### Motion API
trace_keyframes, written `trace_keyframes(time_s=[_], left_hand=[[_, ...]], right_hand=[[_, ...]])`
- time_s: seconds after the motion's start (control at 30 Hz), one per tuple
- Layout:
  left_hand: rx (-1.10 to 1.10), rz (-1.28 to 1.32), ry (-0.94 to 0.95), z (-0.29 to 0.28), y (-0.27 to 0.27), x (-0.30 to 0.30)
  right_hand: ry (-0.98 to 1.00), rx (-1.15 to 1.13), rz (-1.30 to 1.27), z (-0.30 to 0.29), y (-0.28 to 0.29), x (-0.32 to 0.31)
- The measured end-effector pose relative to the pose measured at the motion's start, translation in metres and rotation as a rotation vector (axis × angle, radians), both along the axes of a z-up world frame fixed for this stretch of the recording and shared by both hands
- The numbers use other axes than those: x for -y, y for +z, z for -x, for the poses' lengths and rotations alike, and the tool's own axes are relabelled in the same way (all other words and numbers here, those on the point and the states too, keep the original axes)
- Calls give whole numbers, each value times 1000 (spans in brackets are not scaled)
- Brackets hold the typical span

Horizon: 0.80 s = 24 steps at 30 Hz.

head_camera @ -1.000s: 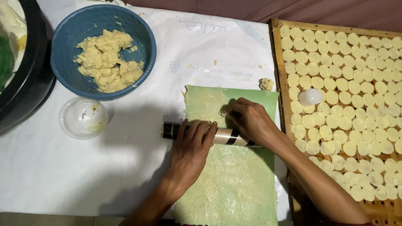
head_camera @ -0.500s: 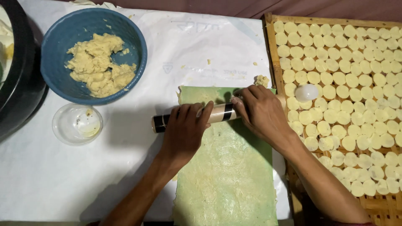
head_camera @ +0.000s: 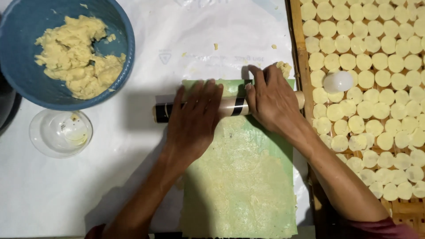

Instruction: Flattening dough using a rolling pin and arranging small pieces on a tray for drying or baking.

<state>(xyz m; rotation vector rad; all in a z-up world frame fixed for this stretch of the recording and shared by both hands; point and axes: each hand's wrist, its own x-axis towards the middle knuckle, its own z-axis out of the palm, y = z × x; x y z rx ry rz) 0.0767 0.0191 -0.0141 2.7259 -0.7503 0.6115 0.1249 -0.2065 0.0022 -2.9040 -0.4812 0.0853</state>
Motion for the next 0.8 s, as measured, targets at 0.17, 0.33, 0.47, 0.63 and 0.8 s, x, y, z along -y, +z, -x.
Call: trace_keyframes(time_s=[0.17, 0.33, 0.47, 0.63, 0.8], left_hand=[[-27, -63, 71, -37, 7, 8], [-127, -125, 97, -36, 6, 8], [-213, -176, 89, 16, 3, 8], [-256, -69, 39, 38, -1, 4], [-135, -126, 123, -32, 4, 5]], right_hand=[[37, 79, -76, -26, 4, -3], [79, 241, -151, -13, 10, -13], [39, 74, 27, 31, 2, -12], [192, 74, 26, 40, 0, -2], [67, 21, -27, -23, 1, -14]])
